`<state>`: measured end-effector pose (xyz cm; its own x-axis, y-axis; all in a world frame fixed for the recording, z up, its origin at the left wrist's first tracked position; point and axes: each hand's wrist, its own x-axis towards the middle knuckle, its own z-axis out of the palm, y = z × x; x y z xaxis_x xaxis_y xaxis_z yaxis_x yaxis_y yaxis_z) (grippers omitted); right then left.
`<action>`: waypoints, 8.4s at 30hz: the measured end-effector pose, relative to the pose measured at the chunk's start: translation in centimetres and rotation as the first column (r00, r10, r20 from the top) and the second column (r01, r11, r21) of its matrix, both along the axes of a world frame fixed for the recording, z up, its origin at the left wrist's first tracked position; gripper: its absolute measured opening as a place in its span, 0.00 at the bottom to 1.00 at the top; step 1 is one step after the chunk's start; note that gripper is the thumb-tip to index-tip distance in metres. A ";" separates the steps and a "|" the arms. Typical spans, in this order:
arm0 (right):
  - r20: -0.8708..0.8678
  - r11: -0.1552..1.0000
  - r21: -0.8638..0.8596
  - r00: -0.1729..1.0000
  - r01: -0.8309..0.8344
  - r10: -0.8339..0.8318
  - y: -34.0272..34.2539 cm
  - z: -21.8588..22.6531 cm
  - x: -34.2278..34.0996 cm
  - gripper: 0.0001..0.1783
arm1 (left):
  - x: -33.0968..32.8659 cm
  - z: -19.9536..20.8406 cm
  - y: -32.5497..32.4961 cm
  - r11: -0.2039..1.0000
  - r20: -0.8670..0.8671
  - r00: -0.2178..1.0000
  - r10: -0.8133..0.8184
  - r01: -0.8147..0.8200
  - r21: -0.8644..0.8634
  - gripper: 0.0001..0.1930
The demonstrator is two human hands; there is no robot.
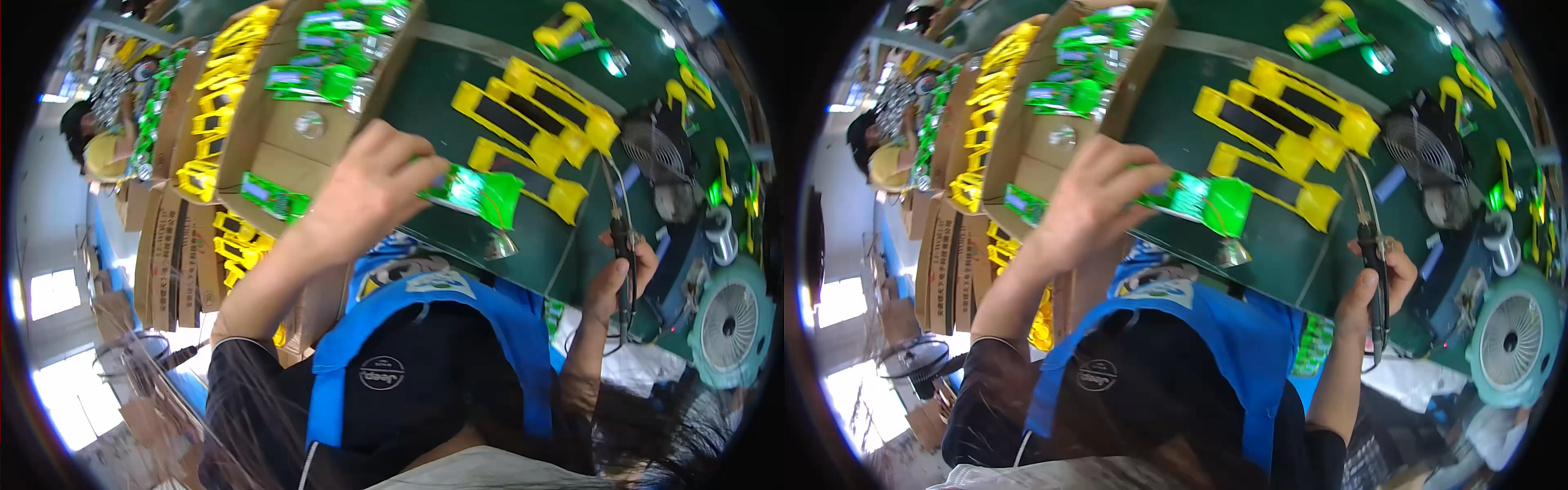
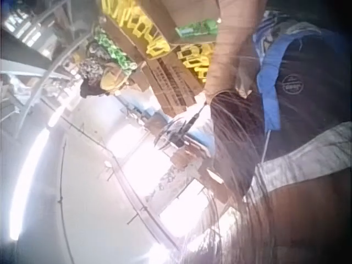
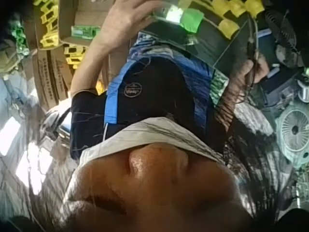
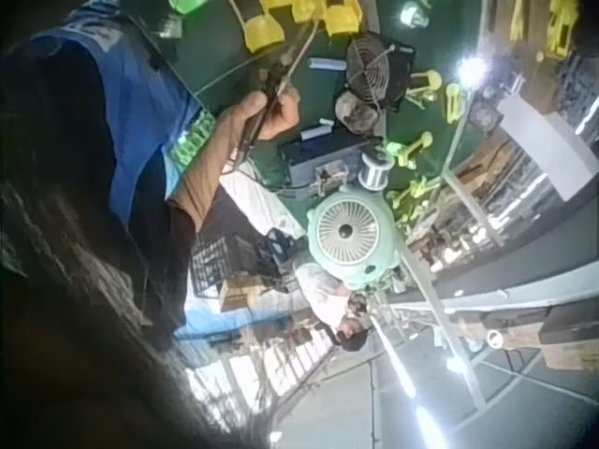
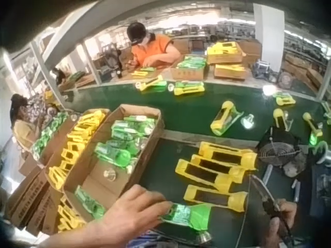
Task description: Soldering internal wiring and components into plastic flashlight housings on a production line.
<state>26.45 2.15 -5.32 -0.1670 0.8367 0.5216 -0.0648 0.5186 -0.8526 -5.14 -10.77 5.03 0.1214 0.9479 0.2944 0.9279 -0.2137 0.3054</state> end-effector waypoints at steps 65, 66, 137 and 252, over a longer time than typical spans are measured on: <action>-0.008 0.890 -0.445 0.994 -0.103 0.111 -4.3 0.8 1.1 0.17 | 8.5 -5.1 6.6 0.967 0.140 0.990 0.008 0.028 -0.254 0.04; -0.023 0.889 -0.444 0.993 -0.111 0.113 -4.2 0.9 1.0 0.17 | 8.5 -5.1 6.6 0.966 0.140 0.990 0.013 0.024 -0.258 0.04; 0.028 0.639 -0.743 0.944 -0.202 0.330 1.4 2.0 -1.0 0.06 | 4.4 -7.1 11.1 0.909 0.003 0.929 -0.371 0.364 -0.202 0.04; 0.051 0.714 -0.664 0.939 -0.223 0.340 1.9 2.2 5.5 0.12 | 11.7 -5.3 9.4 0.929 -0.213 0.960 -0.183 0.098 -0.356 0.02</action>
<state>31.91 4.06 -3.13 -0.4797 0.8598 -0.1752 0.0471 -0.1742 -0.9836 6.59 -1.36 -0.29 0.2869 0.9532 -0.0957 0.9500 -0.2702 0.1564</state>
